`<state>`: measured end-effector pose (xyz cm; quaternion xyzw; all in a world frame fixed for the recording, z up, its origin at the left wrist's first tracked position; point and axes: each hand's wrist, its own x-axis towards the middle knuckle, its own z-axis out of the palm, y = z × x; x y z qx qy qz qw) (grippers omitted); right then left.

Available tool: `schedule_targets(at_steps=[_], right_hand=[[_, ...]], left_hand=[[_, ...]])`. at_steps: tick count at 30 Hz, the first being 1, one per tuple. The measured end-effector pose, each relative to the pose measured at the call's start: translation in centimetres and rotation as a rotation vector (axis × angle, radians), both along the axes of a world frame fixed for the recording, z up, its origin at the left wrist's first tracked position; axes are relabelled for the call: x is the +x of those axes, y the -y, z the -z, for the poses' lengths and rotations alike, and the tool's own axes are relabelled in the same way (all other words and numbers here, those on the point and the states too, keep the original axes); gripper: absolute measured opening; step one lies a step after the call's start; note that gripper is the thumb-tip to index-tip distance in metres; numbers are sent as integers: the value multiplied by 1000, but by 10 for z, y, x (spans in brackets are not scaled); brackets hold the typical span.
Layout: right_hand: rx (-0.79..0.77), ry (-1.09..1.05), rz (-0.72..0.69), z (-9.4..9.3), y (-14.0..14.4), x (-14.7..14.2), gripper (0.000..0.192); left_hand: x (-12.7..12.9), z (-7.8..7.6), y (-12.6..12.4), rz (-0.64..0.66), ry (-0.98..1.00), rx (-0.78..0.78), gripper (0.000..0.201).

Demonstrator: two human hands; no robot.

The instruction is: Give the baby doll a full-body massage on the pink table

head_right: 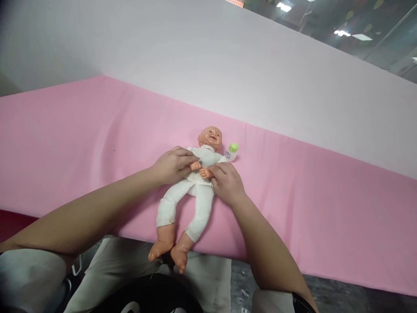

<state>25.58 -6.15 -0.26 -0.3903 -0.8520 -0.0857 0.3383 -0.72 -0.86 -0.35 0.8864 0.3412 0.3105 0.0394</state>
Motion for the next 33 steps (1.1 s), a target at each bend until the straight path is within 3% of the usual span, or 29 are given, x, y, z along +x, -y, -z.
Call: schedule_targets(at_steps=[3, 7, 10, 14, 17, 20, 23, 25, 29, 33], right_hand=[[-92, -184, 128, 3, -7, 15, 36], [-224, -583, 354, 11, -25, 50, 54], [-376, -796, 509, 23, -43, 82, 65], [-698, -980, 683, 41, -61, 112, 60], [-739, -1026, 666, 46, -65, 118, 61], [-653, -961, 620, 41, -62, 111, 74], [-466, -809, 560, 28, -51, 92, 75], [-343, -698, 473, 17, -39, 74, 62], [-294, -419, 247, 4, -15, 34, 31], [-128, -108, 76, 2, -3, 9, 25]], left_hand=[[-9, -1, -9, -108, 176, -109, 34], [-33, 3, -32, -411, 442, -337, 30], [-52, 9, -53, -602, 510, -491, 32], [-67, 18, -71, -705, 562, -685, 35], [-68, 22, -73, -725, 557, -657, 36], [-62, 19, -66, -681, 562, -559, 37], [-50, 11, -52, -557, 588, -467, 34], [-39, 6, -39, -438, 606, -420, 32], [-16, 2, -16, -168, 511, -357, 31], [-2, 7, -7, -30, 308, -175, 29]])
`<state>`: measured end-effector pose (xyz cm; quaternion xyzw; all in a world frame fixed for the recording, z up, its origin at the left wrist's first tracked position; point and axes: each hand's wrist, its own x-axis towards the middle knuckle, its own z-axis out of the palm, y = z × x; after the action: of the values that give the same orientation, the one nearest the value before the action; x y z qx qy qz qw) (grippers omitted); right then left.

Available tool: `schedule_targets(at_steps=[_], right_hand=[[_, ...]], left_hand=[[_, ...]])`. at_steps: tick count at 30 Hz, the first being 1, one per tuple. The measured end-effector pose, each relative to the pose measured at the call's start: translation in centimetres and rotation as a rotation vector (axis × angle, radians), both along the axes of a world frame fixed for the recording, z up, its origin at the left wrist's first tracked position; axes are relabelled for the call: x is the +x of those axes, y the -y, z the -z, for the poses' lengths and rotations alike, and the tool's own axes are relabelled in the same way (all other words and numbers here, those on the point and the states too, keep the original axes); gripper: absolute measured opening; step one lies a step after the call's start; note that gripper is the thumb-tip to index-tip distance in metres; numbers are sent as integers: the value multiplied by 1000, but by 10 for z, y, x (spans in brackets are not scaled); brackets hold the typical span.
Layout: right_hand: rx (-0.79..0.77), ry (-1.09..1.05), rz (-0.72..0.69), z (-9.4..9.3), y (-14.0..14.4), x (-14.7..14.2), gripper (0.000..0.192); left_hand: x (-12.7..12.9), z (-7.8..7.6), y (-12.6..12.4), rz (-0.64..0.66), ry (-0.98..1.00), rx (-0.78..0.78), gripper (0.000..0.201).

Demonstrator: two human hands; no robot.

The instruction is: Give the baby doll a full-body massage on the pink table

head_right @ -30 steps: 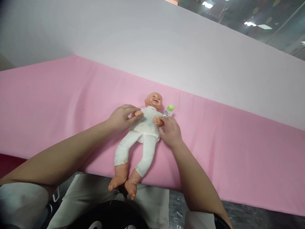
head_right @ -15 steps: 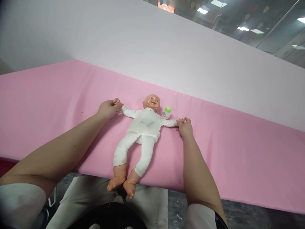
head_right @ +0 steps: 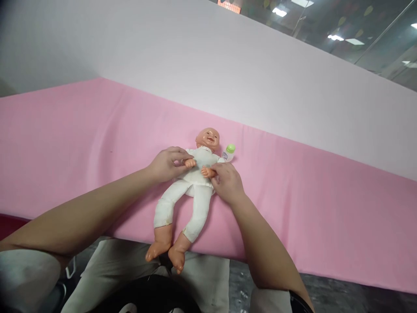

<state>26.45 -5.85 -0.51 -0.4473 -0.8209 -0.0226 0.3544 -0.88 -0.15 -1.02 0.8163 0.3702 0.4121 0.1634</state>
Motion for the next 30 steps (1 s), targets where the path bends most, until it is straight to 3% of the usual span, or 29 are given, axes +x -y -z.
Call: schedule_targets(at_steps=[7, 15, 20, 27, 30], right_hand=[[153, 179, -30, -2, 5, -15, 25], [94, 231, -22, -3, 6, -19, 25], [20, -2, 70, -1, -1, -4, 27], [-127, -543, 443, 7, -26, 53, 59], [-318, -650, 590, 23, -45, 84, 71]], left_hand=[[6, 3, 6, -10, -206, 160, 34], [9, 4, 8, -11, -264, 182, 34], [3, -4, 4, -100, -114, 68, 32], [-36, -2, -33, -486, 192, -315, 30], [-58, 8, -55, -625, 206, -409, 29]])
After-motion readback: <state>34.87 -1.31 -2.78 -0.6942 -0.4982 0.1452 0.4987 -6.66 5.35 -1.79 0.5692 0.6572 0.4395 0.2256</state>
